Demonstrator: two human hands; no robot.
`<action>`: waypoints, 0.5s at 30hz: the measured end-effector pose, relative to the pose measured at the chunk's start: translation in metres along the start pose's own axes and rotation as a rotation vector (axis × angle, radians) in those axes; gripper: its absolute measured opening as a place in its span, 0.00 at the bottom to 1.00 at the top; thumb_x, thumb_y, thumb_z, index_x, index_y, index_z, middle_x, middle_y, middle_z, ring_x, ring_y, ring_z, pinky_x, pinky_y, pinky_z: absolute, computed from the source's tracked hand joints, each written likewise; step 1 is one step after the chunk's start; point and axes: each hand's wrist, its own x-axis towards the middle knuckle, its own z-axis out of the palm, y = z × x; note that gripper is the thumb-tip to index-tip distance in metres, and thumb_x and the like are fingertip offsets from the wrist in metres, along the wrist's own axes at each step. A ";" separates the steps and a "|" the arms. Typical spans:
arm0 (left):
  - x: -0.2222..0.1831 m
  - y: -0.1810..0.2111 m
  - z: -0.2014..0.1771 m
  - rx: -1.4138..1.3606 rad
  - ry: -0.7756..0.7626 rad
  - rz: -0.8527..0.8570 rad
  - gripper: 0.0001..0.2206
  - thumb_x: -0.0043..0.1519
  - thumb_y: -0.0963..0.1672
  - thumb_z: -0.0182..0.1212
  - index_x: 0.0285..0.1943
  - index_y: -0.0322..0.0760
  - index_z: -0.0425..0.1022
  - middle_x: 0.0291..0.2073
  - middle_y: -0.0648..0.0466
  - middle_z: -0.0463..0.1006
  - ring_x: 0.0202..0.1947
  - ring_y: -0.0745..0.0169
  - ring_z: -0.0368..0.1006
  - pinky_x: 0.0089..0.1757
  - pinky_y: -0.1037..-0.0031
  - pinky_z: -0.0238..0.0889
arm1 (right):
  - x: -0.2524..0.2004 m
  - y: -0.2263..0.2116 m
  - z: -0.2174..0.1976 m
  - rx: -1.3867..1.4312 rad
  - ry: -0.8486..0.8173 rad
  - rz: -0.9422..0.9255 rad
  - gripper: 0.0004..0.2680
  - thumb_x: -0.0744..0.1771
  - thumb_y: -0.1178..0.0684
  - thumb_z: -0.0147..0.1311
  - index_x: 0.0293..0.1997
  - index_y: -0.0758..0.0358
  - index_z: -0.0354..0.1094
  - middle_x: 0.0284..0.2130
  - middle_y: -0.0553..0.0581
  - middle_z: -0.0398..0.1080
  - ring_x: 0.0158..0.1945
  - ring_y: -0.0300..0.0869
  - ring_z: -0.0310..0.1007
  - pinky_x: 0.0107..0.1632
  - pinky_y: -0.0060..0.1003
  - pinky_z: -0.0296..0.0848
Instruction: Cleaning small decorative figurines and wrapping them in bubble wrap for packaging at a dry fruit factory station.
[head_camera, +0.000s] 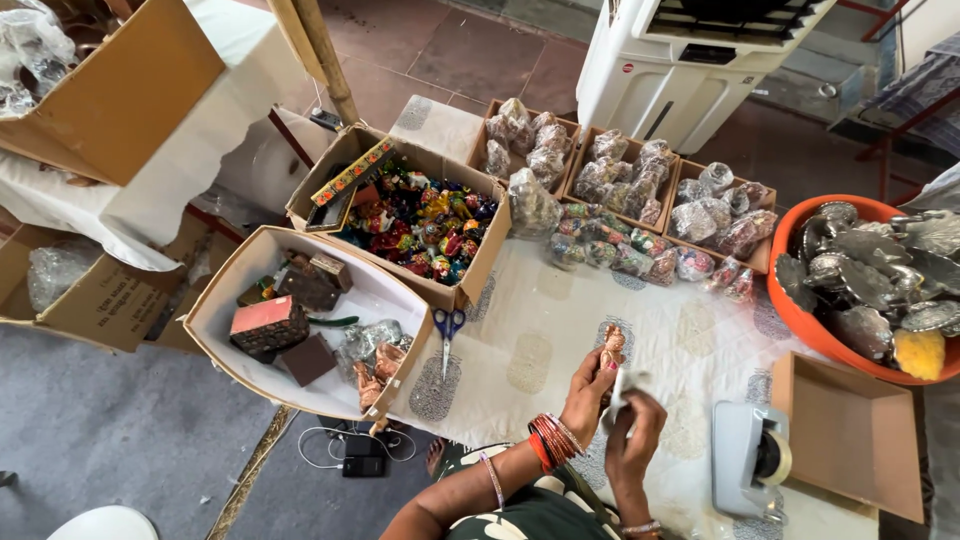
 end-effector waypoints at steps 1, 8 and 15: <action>0.005 -0.005 0.000 0.001 0.000 0.000 0.21 0.70 0.43 0.51 0.72 0.37 0.62 0.44 0.57 0.74 0.41 0.70 0.70 0.44 0.77 0.68 | -0.003 0.002 0.000 0.001 0.000 0.000 0.08 0.70 0.65 0.46 0.54 0.66 0.62 0.54 0.62 0.65 0.59 0.51 0.66 0.61 0.46 0.66; 0.010 -0.019 0.019 -0.037 -0.008 -0.005 0.20 0.69 0.41 0.49 0.72 0.38 0.60 0.54 0.54 0.75 0.49 0.66 0.72 0.52 0.73 0.67 | 0.005 0.028 -0.017 -0.055 -0.018 -0.097 0.09 0.67 0.66 0.44 0.51 0.65 0.63 0.51 0.63 0.64 0.59 0.50 0.63 0.63 0.47 0.64; 0.020 -0.031 0.015 0.029 0.035 -0.014 0.14 0.70 0.41 0.50 0.64 0.37 0.67 0.48 0.51 0.76 0.46 0.64 0.72 0.50 0.71 0.66 | 0.008 0.015 -0.011 0.319 0.038 0.452 0.07 0.72 0.59 0.40 0.55 0.65 0.60 0.54 0.61 0.65 0.52 0.47 0.71 0.55 0.40 0.74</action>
